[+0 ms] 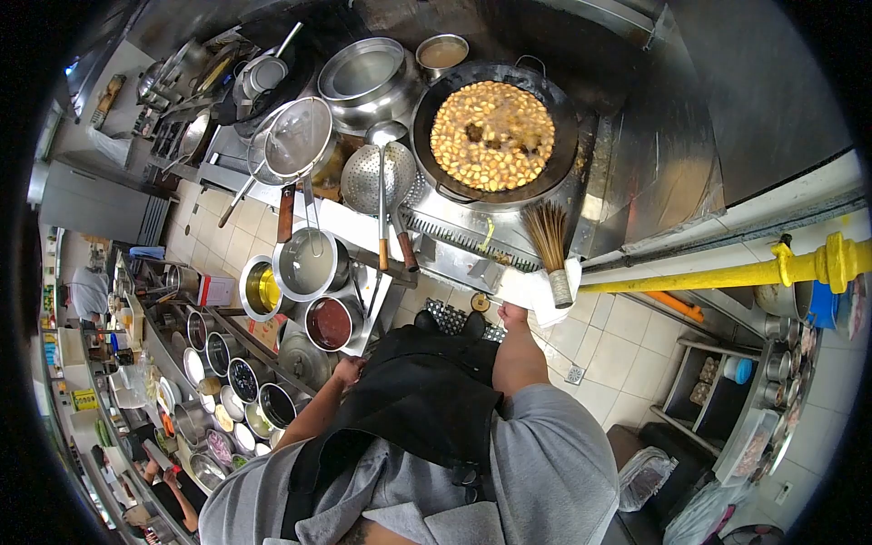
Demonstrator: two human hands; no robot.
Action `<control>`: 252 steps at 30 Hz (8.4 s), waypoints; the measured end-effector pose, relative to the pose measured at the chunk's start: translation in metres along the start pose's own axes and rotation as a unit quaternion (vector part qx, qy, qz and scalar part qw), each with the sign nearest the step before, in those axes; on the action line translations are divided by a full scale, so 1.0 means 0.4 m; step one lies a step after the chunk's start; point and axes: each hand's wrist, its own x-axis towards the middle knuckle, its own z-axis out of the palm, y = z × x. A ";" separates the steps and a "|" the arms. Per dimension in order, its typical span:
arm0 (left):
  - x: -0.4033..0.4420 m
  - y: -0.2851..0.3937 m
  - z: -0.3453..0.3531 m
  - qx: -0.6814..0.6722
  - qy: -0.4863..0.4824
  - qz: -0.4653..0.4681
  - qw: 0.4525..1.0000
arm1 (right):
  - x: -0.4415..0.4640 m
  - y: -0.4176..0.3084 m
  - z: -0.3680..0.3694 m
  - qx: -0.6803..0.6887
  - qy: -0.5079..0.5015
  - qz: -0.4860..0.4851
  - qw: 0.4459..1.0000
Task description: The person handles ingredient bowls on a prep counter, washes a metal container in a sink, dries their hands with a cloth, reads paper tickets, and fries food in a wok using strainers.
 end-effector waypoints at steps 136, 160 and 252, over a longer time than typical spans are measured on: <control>0.398 -0.075 -0.138 0.019 -0.052 0.226 0.973 | -0.563 -0.565 0.264 -0.042 -0.203 -0.171 0.963; 0.418 0.023 -0.172 0.128 -0.012 0.201 0.971 | -0.739 -0.574 0.213 -0.396 0.119 -0.463 0.784; 0.050 0.477 -0.838 -0.531 0.116 0.275 0.793 | -0.727 -0.902 0.148 -0.512 0.209 -0.592 0.586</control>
